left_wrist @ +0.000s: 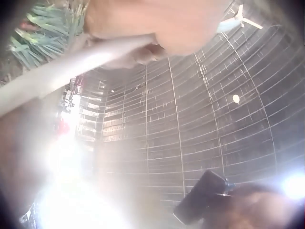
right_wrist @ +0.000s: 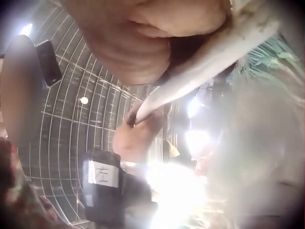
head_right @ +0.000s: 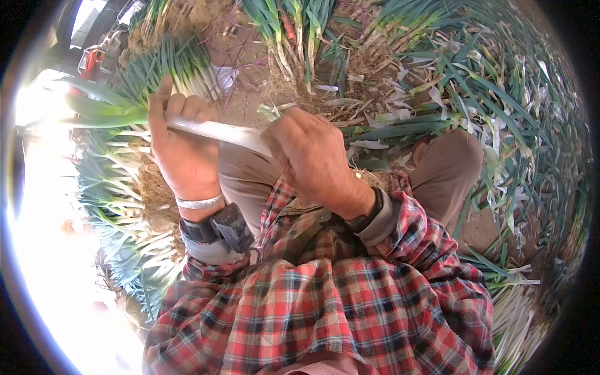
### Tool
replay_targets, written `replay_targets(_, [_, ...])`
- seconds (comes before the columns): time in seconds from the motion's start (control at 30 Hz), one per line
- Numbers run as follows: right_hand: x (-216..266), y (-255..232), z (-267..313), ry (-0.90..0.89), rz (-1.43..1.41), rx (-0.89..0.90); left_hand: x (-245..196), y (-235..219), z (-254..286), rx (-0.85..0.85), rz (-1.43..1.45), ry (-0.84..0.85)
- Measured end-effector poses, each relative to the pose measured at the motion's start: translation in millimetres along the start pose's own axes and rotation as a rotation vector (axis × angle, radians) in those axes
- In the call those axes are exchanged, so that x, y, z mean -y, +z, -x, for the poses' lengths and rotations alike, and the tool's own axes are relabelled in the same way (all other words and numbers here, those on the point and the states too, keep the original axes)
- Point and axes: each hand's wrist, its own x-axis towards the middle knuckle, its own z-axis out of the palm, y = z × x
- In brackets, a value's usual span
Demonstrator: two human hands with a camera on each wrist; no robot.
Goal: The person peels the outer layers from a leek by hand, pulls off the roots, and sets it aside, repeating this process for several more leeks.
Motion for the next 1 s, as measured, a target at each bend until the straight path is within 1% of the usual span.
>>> replay_targets(0.07, [-3,1,3,0.251,-0.296,0.042,1,-15,-7,0.531,0.379,-0.115])
replay_targets(0.1, [-2,1,3,0.253,-0.294,0.042,-2,-13,-7,0.548,0.398,-0.135])
replay_targets(0.13, [0,0,4,0.358,-0.412,0.118,-2,-15,-10,0.546,0.399,-0.140])
replay_targets(0.17, [2,0,5,0.464,-0.531,0.194,-2,-18,-14,0.695,0.468,-0.193])
replay_targets(0.2, [2,2,7,0.468,-0.529,0.194,-2,-20,-19,0.846,0.537,-0.246])
replay_targets(0.23, [0,7,10,0.480,-0.566,0.169,-2,-20,-23,0.942,0.539,-0.276])
replay_targets(0.27, [-1,10,12,0.492,-0.604,0.145,-2,-20,-23,0.942,0.539,-0.277])
replay_targets(0.3, [-3,11,13,0.492,-0.604,0.143,-4,-11,-19,0.706,0.293,-0.250])
replay_targets(0.33, [-4,12,12,0.406,-0.451,0.037,-5,0,-15,0.469,0.051,-0.219])
replay_targets(0.37, [-5,12,11,0.319,-0.297,-0.068,-1,14,-6,0.237,-0.099,-0.108])
replay_targets(0.4, [-5,11,10,0.314,-0.294,-0.072,-1,11,-6,0.242,-0.097,-0.105])
replay_targets(0.47, [-3,10,10,0.331,-0.367,-0.017,4,-4,-11,0.458,0.227,-0.186])
replay_targets(0.5, [-3,12,13,0.279,-0.384,0.040,9,-11,-13,0.586,0.493,-0.310])
replay_targets(0.53, [-4,12,13,0.220,-0.392,0.096,12,-15,-14,0.593,0.501,-0.308])
replay_targets(0.57, [-1,11,13,0.225,-0.415,0.135,14,-17,-15,0.689,0.507,-0.292])
replay_targets(0.6, [0,11,11,0.245,-0.394,0.125,14,-14,-16,0.780,0.512,-0.277])
replay_targets(0.63, [0,8,10,0.368,-0.430,0.112,13,-11,-18,0.815,0.448,-0.259])
replay_targets(0.67, [3,6,9,0.495,-0.472,0.102,15,-10,-13,0.810,0.452,-0.258])
replay_targets(0.7, [-2,10,11,0.542,-0.467,0.070,11,9,-2,0.503,0.210,-0.195])
replay_targets(0.73, [-9,16,13,0.592,-0.465,0.036,9,19,5,0.194,-0.033,-0.132])
replay_targets(0.77, [-14,21,15,0.589,-0.536,-0.023,9,17,6,0.192,-0.053,-0.125])
replay_targets(0.8, [-19,21,14,0.597,-0.541,-0.022,7,11,6,0.187,-0.058,-0.131])
replay_targets(0.87, [-30,16,15,0.550,-0.442,0.026,2,-4,3,0.599,0.111,-0.143])
replay_targets(0.9, [-33,9,17,0.676,-0.611,0.146,3,-9,-3,0.773,0.217,-0.135])
replay_targets(0.93, [-30,9,16,0.673,-0.615,0.152,2,-14,-10,0.768,0.214,-0.130])
replay_targets(1.0, [-26,9,16,0.947,-1.024,0.052,-1,-23,-20,0.917,0.295,-0.223])
